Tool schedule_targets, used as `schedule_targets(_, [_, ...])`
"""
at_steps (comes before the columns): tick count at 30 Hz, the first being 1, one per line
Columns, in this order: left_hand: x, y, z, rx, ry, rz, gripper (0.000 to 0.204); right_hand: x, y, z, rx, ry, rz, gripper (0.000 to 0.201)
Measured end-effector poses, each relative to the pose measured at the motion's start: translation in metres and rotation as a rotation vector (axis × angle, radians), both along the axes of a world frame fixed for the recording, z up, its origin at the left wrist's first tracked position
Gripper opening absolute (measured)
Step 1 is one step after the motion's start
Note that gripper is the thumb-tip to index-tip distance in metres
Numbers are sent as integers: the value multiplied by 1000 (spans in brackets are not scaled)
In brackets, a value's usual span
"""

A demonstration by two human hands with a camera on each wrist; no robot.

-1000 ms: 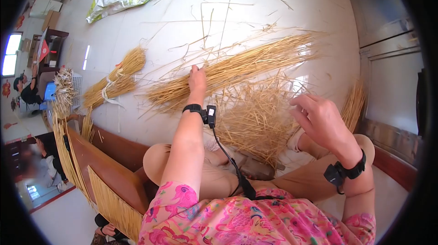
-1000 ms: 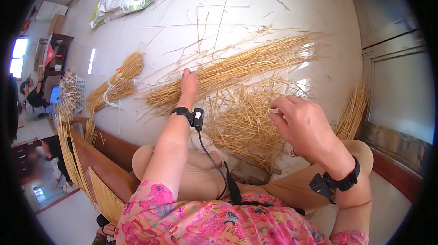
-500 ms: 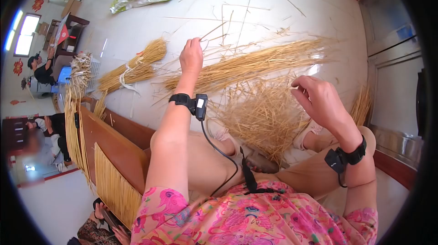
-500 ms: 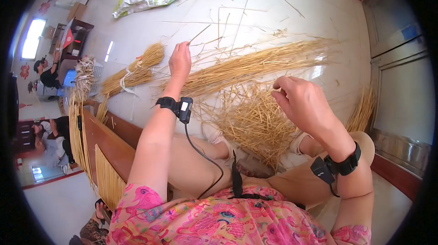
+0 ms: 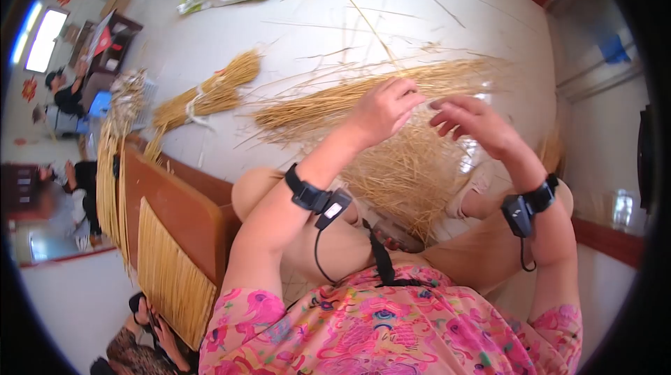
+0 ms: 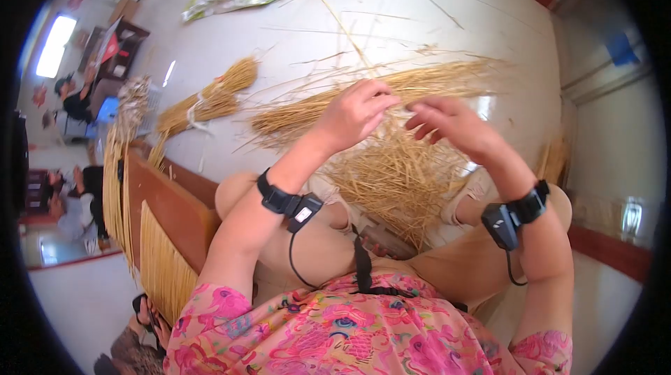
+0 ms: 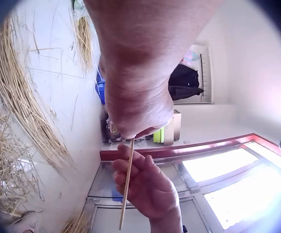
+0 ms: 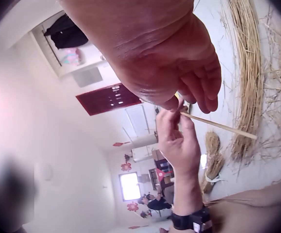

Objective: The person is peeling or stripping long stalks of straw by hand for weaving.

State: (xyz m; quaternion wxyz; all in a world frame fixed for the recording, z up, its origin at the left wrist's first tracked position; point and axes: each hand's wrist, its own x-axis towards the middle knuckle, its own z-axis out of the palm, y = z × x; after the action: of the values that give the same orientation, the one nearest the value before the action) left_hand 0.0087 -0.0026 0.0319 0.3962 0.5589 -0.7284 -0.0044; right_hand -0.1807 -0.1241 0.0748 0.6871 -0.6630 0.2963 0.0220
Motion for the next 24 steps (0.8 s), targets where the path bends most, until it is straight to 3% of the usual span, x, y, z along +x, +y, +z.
schedule_targets(2, [-8, -4, -11, 32, 12, -51, 29, -3, 6, -12, -87, 58, 136, 33])
schedule_targets(4, [-12, -8, -18, 53, 26, -58, 31, -3, 15, -17, -36, 91, 114, 26])
schedule_targets(7, [-17, -9, -13, 298, 146, -63, 32, -2, 23, -25, 66, 56, 89, 20])
schedule_targets(10, [-25, -15, -9, 191, 379, -39, 29, -3, 26, -37, 126, -8, 11, 15])
schedule_targets(11, [-24, -15, -4, 224, 361, 23, 25, -1, 26, -35, 109, 16, 4, 14])
schedule_targets(14, [-17, -19, -7, 340, 679, 191, 26, 2, 31, -26, 41, 58, 7, 14])
schedule_targets(15, [-20, -23, -4, 291, 857, 225, 29, 2, 32, -25, 5, 81, 23, 14])
schedule_targets(18, [-11, -29, -12, 233, 1029, 435, 33, 0, 37, -20, -198, 121, 89, 15])
schedule_targets(19, [-8, -30, -11, 235, 1025, 421, 30, -1, 38, -20, -282, 131, 110, 16])
schedule_targets(22, [2, -28, 3, 436, 1424, 179, 28, -5, 38, -29, -412, 139, 183, 18])
schedule_targets(24, [2, -29, 5, 464, 1346, 152, 26, -5, 38, -32, -451, 159, 202, 19])
